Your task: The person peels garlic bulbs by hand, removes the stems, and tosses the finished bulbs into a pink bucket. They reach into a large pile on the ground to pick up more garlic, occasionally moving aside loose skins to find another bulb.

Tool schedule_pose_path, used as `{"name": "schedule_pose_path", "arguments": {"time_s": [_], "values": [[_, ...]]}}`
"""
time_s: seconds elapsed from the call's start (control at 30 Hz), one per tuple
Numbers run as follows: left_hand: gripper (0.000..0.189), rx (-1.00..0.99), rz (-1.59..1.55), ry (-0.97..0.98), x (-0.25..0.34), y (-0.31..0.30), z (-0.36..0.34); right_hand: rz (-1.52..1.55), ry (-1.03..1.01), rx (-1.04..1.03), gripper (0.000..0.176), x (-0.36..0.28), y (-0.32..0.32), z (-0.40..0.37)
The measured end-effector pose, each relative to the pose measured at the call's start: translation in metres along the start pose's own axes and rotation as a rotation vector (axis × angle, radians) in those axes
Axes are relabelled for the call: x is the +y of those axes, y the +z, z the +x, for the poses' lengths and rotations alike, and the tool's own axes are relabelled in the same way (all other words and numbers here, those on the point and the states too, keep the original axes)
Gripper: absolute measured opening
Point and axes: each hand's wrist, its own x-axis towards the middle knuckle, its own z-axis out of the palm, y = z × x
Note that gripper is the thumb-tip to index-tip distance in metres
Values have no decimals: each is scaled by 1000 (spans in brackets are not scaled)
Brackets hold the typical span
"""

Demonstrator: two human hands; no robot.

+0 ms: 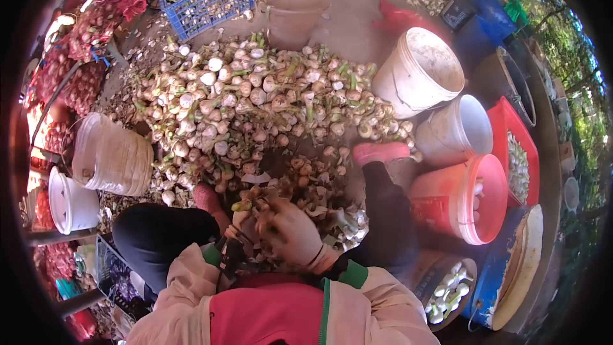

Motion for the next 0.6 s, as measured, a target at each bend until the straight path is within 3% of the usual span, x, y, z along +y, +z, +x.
{"name": "schedule_pose_path", "arguments": {"time_s": [0.03, 0.1, 0.17, 0.23, 0.3, 0.37, 0.4, 0.43, 0.5, 0.53, 0.57, 0.6], "values": [[23, -19, 466, 387, 3, 66, -15, -9, -15, 3, 18, -3, 1, -4], [21, -40, 509, 374, 10, 64, -30, -210, 399, 60, 23, -1, 4, -12], [20, -63, 554, 364, 18, 53, -35, -350, 272, 168, 32, -19, 15, -7], [19, -113, 299, 386, 21, 47, -36, -396, 226, -56, 36, -39, 22, -10], [21, -102, 404, 344, 30, 58, -50, -434, 152, -42, 40, -58, 21, -18], [21, 233, 1045, 441, 29, 81, -71, -325, 234, -184, 39, -72, 4, -27], [21, 227, 1049, 447, 31, 85, -78, -327, 221, -156, 31, -73, -4, -33], [24, 133, 742, 359, 34, 88, -83, -331, 216, -150, 31, -73, -12, -36], [31, -59, 133, 160, 42, 89, -90, -149, 281, 240, 21, -70, -26, -36], [34, -516, 243, 368, 38, 12, -47, -76, 224, 178, 28, -83, -32, -28], [34, -526, 242, 362, 26, 4, -47, -228, 93, 156, 50, -82, -24, -28], [34, -404, 191, 234, 14, 4, -45, -163, 30, 73, 59, -71, -14, -32]]}}
